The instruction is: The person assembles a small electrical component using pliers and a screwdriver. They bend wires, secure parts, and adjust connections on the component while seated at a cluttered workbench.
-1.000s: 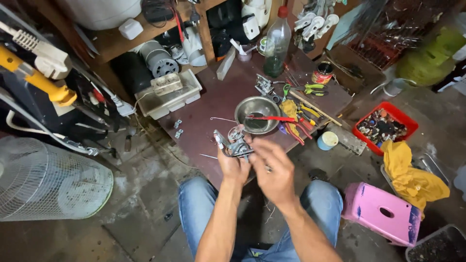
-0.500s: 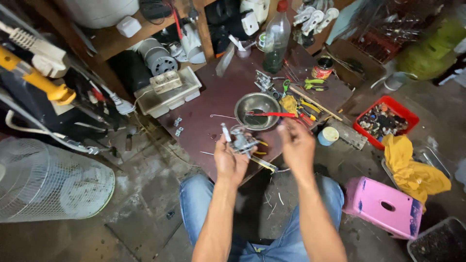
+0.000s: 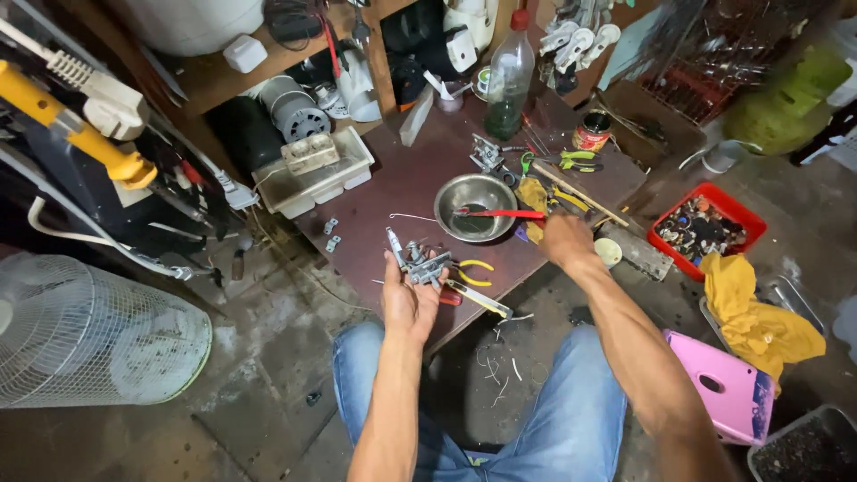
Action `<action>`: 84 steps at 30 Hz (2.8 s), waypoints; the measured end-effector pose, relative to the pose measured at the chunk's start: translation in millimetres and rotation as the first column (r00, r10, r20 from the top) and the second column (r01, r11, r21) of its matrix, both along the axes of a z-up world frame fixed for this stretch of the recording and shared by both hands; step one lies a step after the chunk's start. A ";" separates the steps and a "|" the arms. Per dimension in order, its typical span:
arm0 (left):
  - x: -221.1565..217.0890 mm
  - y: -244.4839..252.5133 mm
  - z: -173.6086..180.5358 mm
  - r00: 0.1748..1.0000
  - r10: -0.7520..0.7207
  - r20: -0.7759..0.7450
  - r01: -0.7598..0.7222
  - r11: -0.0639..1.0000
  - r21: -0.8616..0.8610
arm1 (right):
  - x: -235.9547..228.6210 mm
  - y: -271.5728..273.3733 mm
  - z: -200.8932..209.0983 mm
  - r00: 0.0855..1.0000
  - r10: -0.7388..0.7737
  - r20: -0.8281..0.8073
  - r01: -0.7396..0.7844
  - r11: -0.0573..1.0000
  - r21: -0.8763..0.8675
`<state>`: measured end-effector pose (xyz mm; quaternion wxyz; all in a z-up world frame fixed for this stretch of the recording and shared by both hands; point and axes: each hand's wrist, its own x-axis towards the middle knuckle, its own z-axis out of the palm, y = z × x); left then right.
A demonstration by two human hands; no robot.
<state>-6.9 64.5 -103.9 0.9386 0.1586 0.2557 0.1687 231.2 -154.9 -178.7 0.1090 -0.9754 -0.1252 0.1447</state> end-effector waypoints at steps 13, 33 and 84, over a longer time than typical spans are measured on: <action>-3.7 41.4 19.0 0.980 0.191 -0.050 -0.191 0.982 0.008 | -80.3 -34.1 110.9 0.876 0.047 -0.481 0.468 0.164 0.868; 4.9 19.6 110.1 0.948 0.318 0.005 -0.316 0.939 0.139 | -268.4 62.1 179.1 0.596 0.379 -0.708 0.506 0.507 0.698; 13.3 15.3 111.8 0.888 0.453 0.081 -0.459 0.868 0.188 | -275.2 75.0 111.3 0.961 0.082 0.263 -0.251 0.659 0.709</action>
